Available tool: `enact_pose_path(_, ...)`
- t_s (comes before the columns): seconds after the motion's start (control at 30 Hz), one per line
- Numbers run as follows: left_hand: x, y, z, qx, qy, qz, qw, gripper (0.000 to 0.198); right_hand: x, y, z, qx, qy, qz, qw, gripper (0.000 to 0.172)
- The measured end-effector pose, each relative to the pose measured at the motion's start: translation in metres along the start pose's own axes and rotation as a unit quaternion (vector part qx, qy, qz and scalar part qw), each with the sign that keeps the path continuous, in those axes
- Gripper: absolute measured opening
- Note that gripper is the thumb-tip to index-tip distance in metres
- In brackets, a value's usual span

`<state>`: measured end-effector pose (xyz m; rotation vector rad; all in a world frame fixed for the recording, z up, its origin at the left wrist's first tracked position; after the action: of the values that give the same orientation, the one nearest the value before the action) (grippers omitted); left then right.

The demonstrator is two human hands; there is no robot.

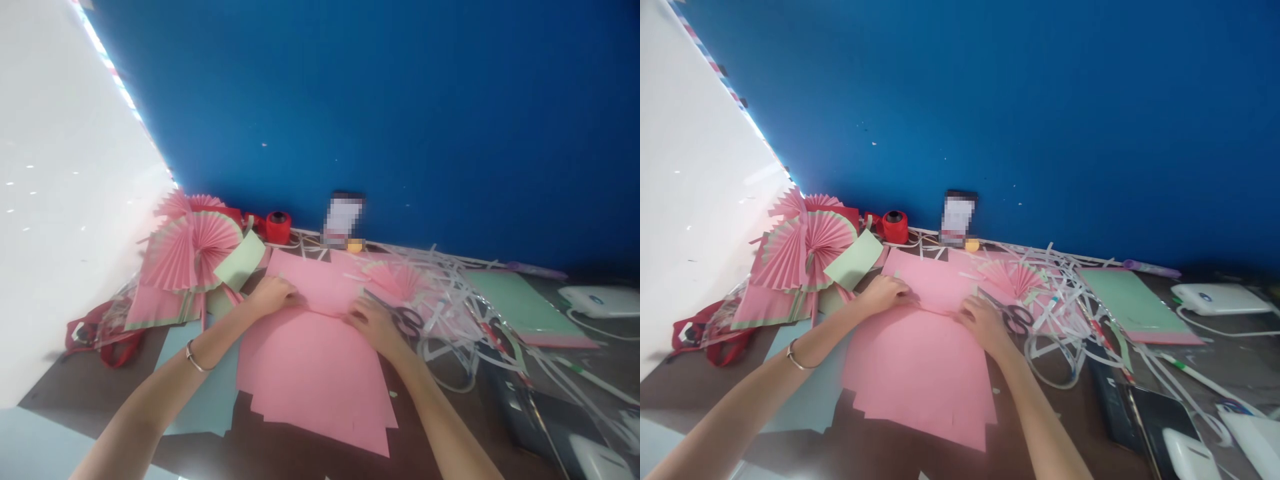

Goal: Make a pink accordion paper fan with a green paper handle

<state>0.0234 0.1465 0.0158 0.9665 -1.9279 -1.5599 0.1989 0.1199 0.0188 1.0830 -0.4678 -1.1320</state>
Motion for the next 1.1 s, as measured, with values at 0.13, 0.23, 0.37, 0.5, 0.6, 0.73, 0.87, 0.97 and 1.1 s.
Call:
enact_pose_path(0.13, 0.003, -0.001, 0.010, 0.002, 0.064, -0.014, 0.998, 0.048, 0.001, -0.004, -0.005, 0.002, -0.012, 0.002, 1.000, 0.022)
enact_pose_path(0.23, 0.005, -0.003, 0.018, 0.012, 0.106, -0.012, 0.994, 0.048, 0.001, -0.004, -0.011, -0.009, -0.041, -0.013, 0.999, 0.026)
enact_pose_path(0.37, 0.007, -0.003, 0.027, 0.016, 0.148, -0.009, 0.989, 0.047, 0.000, -0.002, -0.023, -0.032, -0.072, -0.058, 0.995, 0.033)
enact_pose_path(0.5, 0.007, -0.004, 0.031, 0.022, 0.164, 0.000, 0.986, 0.047, 0.000, -0.008, -0.032, -0.036, -0.078, -0.054, 0.995, 0.032)
enact_pose_path(0.6, 0.006, -0.003, 0.030, 0.023, 0.166, 0.007, 0.986, 0.049, 0.000, -0.012, -0.034, -0.051, -0.077, -0.040, 0.995, 0.030)
enact_pose_path(0.73, 0.005, -0.002, 0.027, 0.014, 0.160, 0.015, 0.987, 0.052, -0.002, -0.012, -0.033, -0.080, -0.085, -0.024, 0.993, 0.029)
enact_pose_path(0.87, 0.006, -0.005, 0.026, -0.010, 0.142, 0.009, 0.990, 0.049, -0.004, -0.012, -0.034, -0.094, -0.104, -0.018, 0.990, 0.031)
enact_pose_path(0.97, 0.004, -0.002, 0.016, -0.053, 0.080, -0.020, 0.995, 0.040, -0.003, -0.014, -0.036, -0.094, -0.114, -0.019, 0.989, 0.032)
enact_pose_path(1.1, 0.003, 0.005, -0.024, -0.144, -0.114, -0.046, 0.982, 0.023, -0.003, -0.013, -0.033, -0.063, -0.097, -0.034, 0.993, 0.030)
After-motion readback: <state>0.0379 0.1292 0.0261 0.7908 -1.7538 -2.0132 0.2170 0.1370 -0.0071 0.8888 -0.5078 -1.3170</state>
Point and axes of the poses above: each hand's wrist, its own x-axis away from the middle knuckle, its own y-axis out of the back of the hand, z = x × y, the point moved 9 cm from there along -x, towards the middle knuckle, and after that the axes turned 5 degrees about -y, right-handed, at the moved point
